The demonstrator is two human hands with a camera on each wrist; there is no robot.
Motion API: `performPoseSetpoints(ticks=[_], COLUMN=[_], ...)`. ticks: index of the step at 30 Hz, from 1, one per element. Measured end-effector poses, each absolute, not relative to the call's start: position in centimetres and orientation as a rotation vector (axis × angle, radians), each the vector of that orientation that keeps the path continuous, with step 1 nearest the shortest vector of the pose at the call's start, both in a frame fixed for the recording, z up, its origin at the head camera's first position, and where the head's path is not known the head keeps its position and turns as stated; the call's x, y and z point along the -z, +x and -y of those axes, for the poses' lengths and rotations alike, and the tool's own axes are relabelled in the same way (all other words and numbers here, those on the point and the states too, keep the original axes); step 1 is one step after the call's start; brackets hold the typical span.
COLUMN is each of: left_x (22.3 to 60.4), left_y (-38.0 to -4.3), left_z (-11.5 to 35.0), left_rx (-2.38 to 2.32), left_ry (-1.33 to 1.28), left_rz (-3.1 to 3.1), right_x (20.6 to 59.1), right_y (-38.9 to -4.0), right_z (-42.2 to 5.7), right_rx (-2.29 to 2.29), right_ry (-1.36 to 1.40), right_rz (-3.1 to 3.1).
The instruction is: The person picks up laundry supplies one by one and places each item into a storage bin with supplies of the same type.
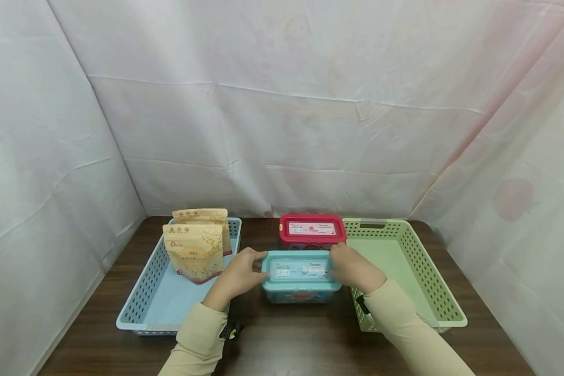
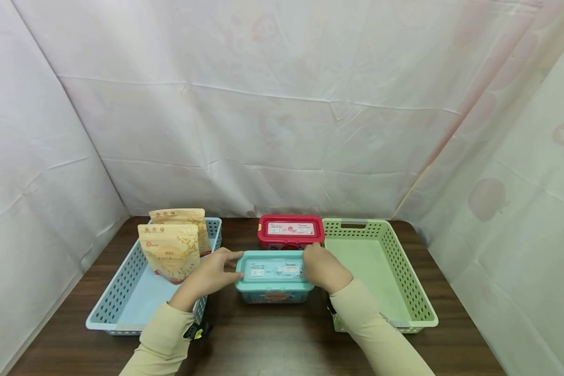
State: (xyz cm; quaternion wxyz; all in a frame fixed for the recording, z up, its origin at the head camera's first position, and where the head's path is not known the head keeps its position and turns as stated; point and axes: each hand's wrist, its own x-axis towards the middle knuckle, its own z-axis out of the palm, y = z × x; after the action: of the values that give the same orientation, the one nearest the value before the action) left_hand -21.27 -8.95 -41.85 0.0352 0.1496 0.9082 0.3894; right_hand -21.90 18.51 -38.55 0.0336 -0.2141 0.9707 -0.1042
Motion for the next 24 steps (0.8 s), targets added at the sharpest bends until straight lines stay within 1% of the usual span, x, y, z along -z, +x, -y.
performPoseSetpoints(ticks=[5, 17, 24], left_x=[41.9, 42.0, 42.1], left_y=[-21.3, -21.1, -21.1], left_z=[9.2, 9.8, 9.8], left_rx=[-1.220, -1.317, -1.315], left_ry=[0.451, 0.459, 0.452], left_rz=[-2.778, -2.698, -2.690], right_x=[38.7, 39.0, 38.9], right_y=[-22.1, -21.9, -22.3], right_z=[-18.4, -19.9, -20.4], right_rx=[0.316, 0.583, 0.580], right_ry=[-0.623, -0.649, -0.684], right_rz=[-2.976, -2.872, -2.835])
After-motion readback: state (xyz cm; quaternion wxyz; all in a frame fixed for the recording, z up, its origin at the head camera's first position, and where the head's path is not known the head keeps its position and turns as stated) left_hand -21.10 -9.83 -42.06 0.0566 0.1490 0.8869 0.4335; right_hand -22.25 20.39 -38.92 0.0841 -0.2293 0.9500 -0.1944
